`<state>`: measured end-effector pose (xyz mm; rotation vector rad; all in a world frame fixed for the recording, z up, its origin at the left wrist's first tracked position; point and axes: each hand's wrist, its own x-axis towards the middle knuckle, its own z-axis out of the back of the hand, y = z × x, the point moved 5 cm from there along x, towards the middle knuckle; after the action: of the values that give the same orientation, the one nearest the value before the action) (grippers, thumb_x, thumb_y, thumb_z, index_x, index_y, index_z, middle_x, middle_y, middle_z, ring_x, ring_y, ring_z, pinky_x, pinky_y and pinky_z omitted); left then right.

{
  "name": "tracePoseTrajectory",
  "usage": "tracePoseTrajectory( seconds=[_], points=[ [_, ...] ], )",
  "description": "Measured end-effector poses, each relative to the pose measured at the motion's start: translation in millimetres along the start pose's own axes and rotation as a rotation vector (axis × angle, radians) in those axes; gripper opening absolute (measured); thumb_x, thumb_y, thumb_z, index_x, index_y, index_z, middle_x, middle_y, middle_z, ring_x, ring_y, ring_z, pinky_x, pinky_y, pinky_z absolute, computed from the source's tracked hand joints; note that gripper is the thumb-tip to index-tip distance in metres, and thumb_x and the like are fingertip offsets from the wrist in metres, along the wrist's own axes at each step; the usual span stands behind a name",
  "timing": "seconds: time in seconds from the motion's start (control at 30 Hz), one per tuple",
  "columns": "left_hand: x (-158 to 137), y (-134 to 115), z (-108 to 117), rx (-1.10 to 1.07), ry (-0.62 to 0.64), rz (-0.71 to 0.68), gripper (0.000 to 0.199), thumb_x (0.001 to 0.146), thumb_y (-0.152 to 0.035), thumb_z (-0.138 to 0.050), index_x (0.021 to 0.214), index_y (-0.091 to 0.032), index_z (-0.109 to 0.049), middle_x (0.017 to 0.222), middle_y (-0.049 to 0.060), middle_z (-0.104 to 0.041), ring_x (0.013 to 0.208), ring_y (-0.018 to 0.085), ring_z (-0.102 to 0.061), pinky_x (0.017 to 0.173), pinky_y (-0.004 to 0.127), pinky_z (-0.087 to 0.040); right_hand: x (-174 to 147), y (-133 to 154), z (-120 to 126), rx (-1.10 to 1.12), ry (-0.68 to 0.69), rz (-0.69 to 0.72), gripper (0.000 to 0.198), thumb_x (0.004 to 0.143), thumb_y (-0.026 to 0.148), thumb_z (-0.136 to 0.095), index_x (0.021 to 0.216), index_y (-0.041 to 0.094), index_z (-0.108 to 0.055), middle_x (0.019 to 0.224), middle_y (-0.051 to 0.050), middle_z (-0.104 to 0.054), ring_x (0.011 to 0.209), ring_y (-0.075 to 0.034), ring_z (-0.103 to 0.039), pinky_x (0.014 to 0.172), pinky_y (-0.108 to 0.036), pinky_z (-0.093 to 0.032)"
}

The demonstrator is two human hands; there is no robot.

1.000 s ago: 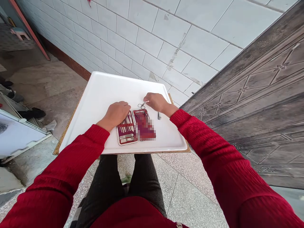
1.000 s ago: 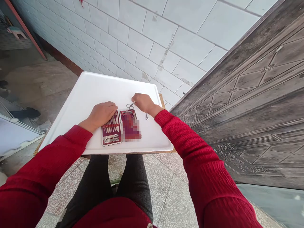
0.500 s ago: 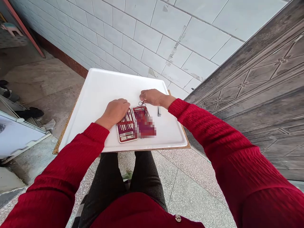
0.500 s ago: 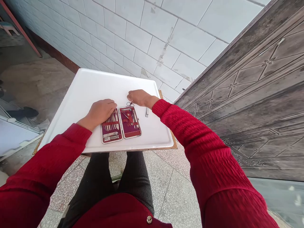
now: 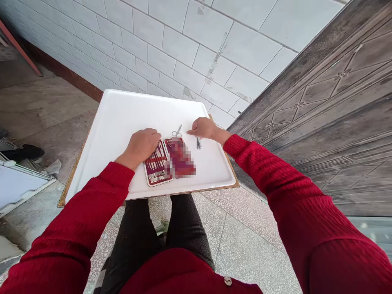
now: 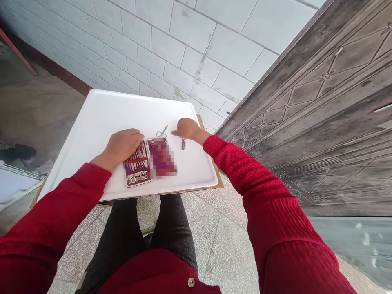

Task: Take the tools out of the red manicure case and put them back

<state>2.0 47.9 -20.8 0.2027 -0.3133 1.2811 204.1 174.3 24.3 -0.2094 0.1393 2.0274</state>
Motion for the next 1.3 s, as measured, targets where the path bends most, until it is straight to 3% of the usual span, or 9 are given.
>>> tracePoseTrajectory(
  seconds=[0.1,0.23,0.4,0.63,0.83,0.93,1.13,1.3],
  points=[
    [0.3,0.0,-1.0,-0.002,0.002,0.002,0.030,0.102,-0.018,-0.044,0.091,-0.018,-0.072,0.098,0.010,-0.075,0.095,0.027,-0.069,0.071,0.035,-0.047,-12.8,-19.9,-9.5,0.058,0.085,-0.084,0.036,0.096,0.036,-0.067,0.065,0.017,-0.070,0.064,-0.005,-0.073,0.073,-0.019,-0.071,0.070,-0.027,-0.050],
    [0.2,-0.4,-1.7,0.023,-0.002,-0.017,0.031,0.103,-0.018,-0.043,0.090,-0.018,-0.071,0.095,0.009,-0.074,0.093,0.027,-0.069,0.069,0.035,-0.046,-23.4,-30.9,-16.8,0.109,0.112,-0.158,0.044,0.094,0.029,-0.066,0.052,0.019,-0.061,0.059,-0.005,-0.071,0.062,-0.017,-0.069,0.070,-0.026,-0.053],
    [0.1,-1.1,-1.1,0.037,-0.003,-0.033,0.029,0.102,-0.019,-0.044,0.089,-0.017,-0.070,0.095,0.009,-0.074,0.094,0.027,-0.069,0.069,0.035,-0.045,-22.7,-33.6,-27.1,0.302,0.130,-0.217,0.038,0.089,0.015,-0.063,0.051,0.018,-0.059,0.060,-0.004,-0.071,0.053,-0.012,-0.063,0.059,-0.021,-0.051],
    [0.6,-2.0,-2.6,0.009,-0.003,-0.022,0.028,0.101,-0.017,-0.047,0.089,-0.016,-0.071,0.097,0.010,-0.075,0.096,0.028,-0.069,0.070,0.035,-0.046,-27.4,-33.1,-32.4,0.441,0.040,-0.206,0.028,0.083,0.012,-0.064,0.056,0.019,-0.058,0.055,-0.001,-0.065,0.050,-0.011,-0.058,0.055,-0.022,-0.049],
    [0.6,-1.9,-4.3,-0.010,-0.018,-0.019,0.027,0.101,-0.017,-0.048,0.088,-0.016,-0.072,0.095,0.011,-0.075,0.094,0.028,-0.069,0.071,0.036,-0.045,-38.9,-14.9,-18.1,0.298,-0.031,-0.170,0.022,0.080,0.015,-0.067,0.060,0.019,-0.061,0.048,0.002,-0.056,0.054,-0.013,-0.056,0.054,-0.023,-0.042],
    [0.8,-2.4,-4.6,-0.013,-0.020,-0.016,0.026,0.100,-0.015,-0.049,0.086,-0.016,-0.072,0.092,0.010,-0.074,0.091,0.027,-0.068,0.070,0.035,-0.044,-52.5,4.0,-11.8,0.328,-0.032,-0.106,0.017,0.078,0.017,-0.068,0.062,0.018,-0.063,0.051,0.002,-0.058,0.056,-0.012,-0.054,0.055,-0.025,-0.040],
    [0.5,-5.7,-1.0,-0.004,0.010,-0.003,0.025,0.100,-0.015,-0.050,0.087,-0.015,-0.072,0.093,0.011,-0.074,0.090,0.027,-0.068,0.070,0.035,-0.043,-92.9,55.4,-26.9,0.461,0.083,0.103,0.010,0.070,0.019,-0.069,0.063,0.019,-0.063,0.060,0.004,-0.060,0.060,-0.011,-0.052,0.059,-0.026,-0.038],
    [-0.8,-6.4,1.1,0.010,0.043,0.009,0.026,0.101,-0.015,-0.050,0.093,-0.015,-0.074,0.097,0.012,-0.075,0.093,0.027,-0.069,0.072,0.036,-0.045,-103.7,72.7,-39.6,0.412,0.118,0.111,0.010,0.071,0.017,-0.064,0.062,0.020,-0.060,0.056,0.004,-0.055,0.058,-0.013,-0.051,0.061,-0.029,-0.038]
  ],
)
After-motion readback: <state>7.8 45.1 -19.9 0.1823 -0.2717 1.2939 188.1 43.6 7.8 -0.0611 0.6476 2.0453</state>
